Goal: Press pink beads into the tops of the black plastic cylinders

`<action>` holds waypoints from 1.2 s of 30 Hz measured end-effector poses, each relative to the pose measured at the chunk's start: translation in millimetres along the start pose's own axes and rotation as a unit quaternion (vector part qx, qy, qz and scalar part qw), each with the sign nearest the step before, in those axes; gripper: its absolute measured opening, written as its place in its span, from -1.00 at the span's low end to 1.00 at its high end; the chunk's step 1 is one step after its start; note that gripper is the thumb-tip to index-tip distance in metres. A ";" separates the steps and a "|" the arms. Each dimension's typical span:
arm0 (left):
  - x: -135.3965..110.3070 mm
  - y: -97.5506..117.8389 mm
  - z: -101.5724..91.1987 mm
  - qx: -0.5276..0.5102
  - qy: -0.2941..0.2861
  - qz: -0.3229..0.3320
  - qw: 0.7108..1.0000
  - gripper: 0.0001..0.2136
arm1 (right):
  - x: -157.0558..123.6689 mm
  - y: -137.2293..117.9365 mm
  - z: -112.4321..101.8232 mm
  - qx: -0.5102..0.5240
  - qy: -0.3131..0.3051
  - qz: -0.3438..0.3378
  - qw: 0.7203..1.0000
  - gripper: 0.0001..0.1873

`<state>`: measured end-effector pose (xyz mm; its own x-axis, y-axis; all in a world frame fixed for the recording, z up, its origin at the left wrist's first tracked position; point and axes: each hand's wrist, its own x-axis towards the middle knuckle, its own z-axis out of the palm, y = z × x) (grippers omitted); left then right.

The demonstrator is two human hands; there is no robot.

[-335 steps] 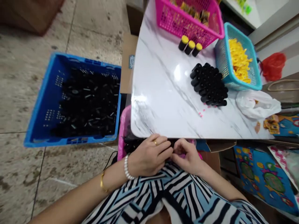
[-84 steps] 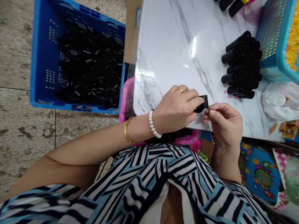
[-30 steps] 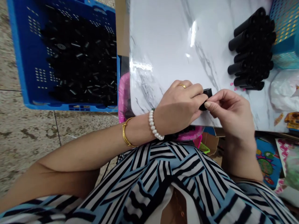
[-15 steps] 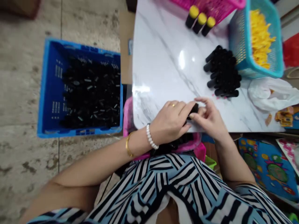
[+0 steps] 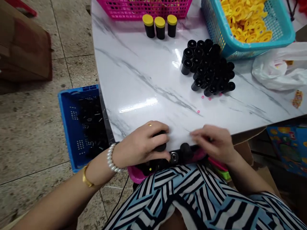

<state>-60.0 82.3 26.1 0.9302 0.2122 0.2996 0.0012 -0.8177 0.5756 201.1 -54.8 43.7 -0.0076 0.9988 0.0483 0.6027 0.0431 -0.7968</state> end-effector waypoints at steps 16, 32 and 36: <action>51.4 -15.7 31.1 0.115 0.116 -0.077 0.984 -0.53 | 35.0 40.8 -9.3 -0.232 0.139 -0.030 0.962 -0.93; 43.2 -4.7 36.0 0.069 0.129 -0.108 0.983 -0.78 | 33.7 0.1 6.8 0.276 0.059 0.243 0.928 -0.79; 43.7 -4.6 36.1 0.066 0.149 -0.121 0.979 -0.76 | 33.5 2.7 5.9 0.304 0.033 0.256 0.917 -0.83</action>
<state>-6.1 76.0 9.1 0.7488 0.5385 0.3864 0.2738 -0.7823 0.5594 197.7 -21.1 39.7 0.2128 0.8887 -0.4062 -0.0420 -0.4071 -0.9124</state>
